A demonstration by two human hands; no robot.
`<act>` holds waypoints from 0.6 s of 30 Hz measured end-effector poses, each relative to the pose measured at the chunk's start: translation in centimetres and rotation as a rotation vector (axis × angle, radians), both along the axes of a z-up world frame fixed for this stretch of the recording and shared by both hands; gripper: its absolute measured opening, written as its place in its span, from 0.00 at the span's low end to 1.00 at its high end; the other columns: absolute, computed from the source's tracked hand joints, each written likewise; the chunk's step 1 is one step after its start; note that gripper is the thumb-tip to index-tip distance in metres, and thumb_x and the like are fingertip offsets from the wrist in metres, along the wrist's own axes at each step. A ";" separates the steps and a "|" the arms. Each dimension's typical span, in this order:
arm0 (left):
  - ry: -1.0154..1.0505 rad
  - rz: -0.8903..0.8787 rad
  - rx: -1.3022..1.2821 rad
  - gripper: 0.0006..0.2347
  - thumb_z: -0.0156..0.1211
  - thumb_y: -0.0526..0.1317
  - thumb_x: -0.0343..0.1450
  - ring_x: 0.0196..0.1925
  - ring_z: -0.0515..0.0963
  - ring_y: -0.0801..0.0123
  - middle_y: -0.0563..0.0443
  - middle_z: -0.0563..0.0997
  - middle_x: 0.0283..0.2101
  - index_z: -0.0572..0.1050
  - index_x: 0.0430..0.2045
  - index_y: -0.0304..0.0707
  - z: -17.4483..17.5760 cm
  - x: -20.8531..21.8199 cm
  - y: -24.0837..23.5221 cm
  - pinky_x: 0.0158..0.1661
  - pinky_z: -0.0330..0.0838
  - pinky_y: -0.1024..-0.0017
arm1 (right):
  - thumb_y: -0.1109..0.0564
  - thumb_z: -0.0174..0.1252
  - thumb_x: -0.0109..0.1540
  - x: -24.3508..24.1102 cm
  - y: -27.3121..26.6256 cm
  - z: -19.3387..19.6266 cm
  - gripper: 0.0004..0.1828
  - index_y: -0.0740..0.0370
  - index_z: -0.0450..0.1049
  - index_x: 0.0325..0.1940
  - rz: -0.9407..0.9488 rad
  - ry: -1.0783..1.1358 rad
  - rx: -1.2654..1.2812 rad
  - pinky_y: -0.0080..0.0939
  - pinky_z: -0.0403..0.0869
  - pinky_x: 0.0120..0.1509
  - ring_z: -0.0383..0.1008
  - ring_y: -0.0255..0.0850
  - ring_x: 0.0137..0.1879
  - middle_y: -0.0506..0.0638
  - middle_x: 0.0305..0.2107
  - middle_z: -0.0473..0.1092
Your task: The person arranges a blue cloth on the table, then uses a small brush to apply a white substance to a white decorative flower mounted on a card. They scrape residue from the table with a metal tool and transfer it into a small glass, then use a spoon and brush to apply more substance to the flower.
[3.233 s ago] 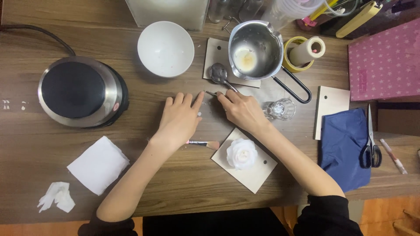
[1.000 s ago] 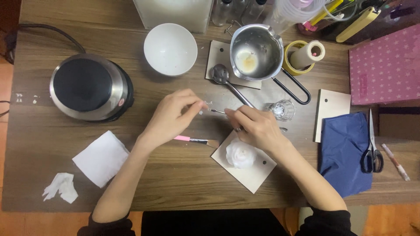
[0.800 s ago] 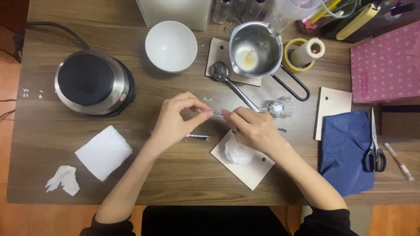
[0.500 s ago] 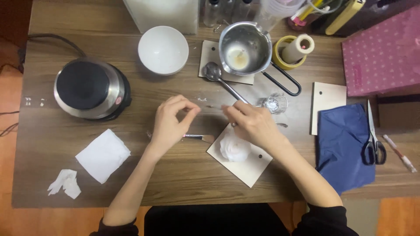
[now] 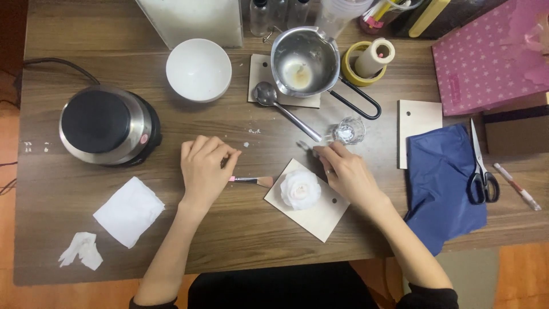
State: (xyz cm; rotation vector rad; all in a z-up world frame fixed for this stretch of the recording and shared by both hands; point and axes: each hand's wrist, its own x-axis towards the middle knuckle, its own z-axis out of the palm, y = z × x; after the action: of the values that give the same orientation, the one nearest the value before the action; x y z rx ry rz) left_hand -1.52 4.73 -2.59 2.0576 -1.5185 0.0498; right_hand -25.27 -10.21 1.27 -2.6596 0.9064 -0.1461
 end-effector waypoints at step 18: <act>-0.041 -0.364 0.159 0.11 0.65 0.44 0.60 0.41 0.73 0.68 0.58 0.76 0.33 0.78 0.33 0.47 1.3 -1.0 1.5 0.45 0.60 0.66 | 0.45 0.62 0.54 -4.9 -1.5 -0.8 0.13 0.49 0.74 0.39 -0.143 -0.095 -0.541 0.33 0.72 0.31 0.72 0.37 0.32 0.43 0.27 0.69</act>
State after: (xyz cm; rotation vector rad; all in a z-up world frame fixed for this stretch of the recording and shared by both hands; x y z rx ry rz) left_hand -2.53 6.23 -1.30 1.8727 -1.9543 -0.1752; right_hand -30.18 -11.66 0.45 -3.0295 1.1594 -0.6269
